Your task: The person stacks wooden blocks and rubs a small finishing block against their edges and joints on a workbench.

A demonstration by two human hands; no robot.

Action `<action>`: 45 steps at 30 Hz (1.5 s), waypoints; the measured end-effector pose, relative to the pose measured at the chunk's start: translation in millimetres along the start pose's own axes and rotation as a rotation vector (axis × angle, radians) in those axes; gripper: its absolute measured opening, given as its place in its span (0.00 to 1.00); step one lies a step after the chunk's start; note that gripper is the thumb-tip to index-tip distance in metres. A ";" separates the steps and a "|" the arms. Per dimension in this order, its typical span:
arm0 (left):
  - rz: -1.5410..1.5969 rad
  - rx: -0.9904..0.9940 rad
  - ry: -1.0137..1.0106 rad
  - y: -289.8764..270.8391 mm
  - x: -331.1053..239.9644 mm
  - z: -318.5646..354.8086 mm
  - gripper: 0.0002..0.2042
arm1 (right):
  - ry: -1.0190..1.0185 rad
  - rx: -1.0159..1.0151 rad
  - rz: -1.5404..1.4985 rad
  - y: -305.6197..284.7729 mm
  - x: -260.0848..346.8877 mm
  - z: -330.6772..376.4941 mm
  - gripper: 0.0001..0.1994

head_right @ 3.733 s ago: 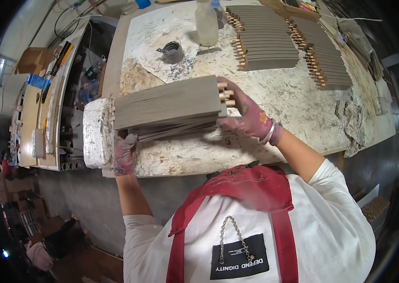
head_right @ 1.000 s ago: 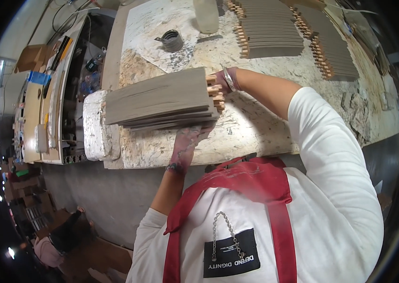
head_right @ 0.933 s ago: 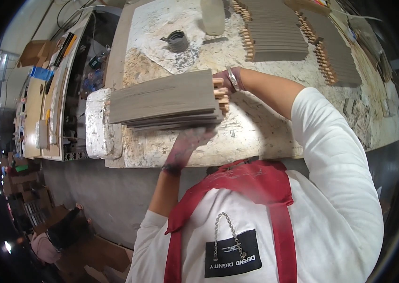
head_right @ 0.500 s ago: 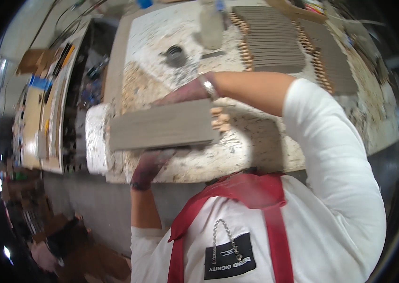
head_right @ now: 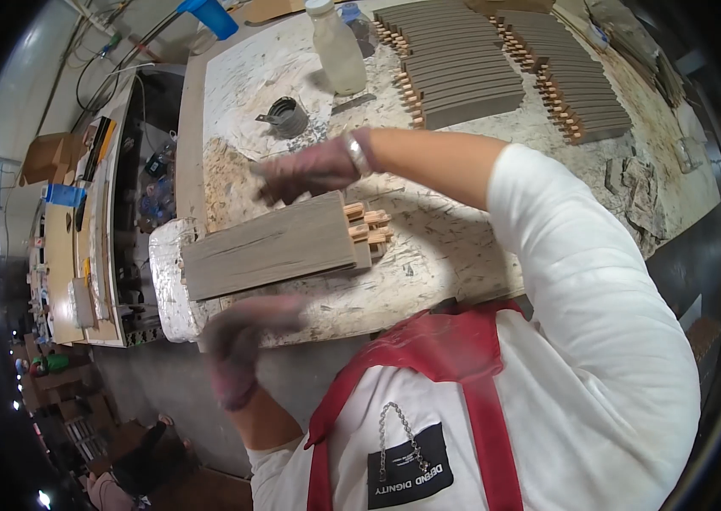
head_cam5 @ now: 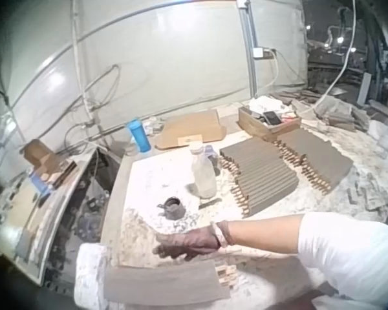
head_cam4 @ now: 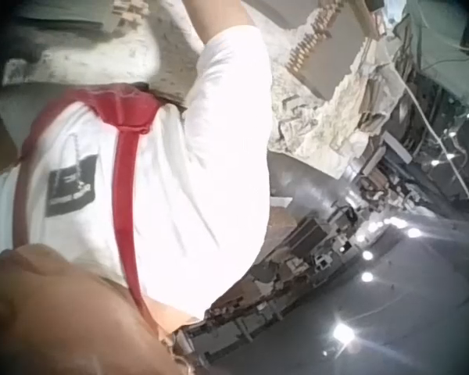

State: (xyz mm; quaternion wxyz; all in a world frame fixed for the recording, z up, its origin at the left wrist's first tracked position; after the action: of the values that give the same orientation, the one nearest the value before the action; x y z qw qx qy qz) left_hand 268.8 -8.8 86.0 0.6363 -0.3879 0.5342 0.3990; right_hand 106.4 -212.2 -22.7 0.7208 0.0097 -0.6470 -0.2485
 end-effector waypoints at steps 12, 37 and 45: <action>-0.137 -0.645 0.355 -80.4 55.4 -45.0 0.40 | -0.714 -0.604 0.998 105.0 13.5 111.1 0.38; -0.729 -0.923 0.518 -100.8 145.9 -33.6 0.26 | -0.499 -0.717 0.627 87.5 -43.3 126.3 0.64; -0.210 -0.968 0.164 -101.7 176.7 -26.7 0.23 | -0.431 -0.766 0.810 88.4 -49.8 128.2 0.62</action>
State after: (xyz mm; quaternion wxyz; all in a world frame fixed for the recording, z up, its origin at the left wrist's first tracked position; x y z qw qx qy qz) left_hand 372.2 -55.6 -85.5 0.3761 -0.7202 0.2943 0.5032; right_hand 14.8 -76.9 -18.4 0.5628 -0.5492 -0.5951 -0.1659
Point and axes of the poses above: each hand's wrist, its own z-axis away from the middle knuckle, its own y-axis out of the palm, x = y × z, the point moved 3 cm from there along -z, towards the middle knuckle, and after that the axes turned 5 degrees about -y, right-handed, at the moved point
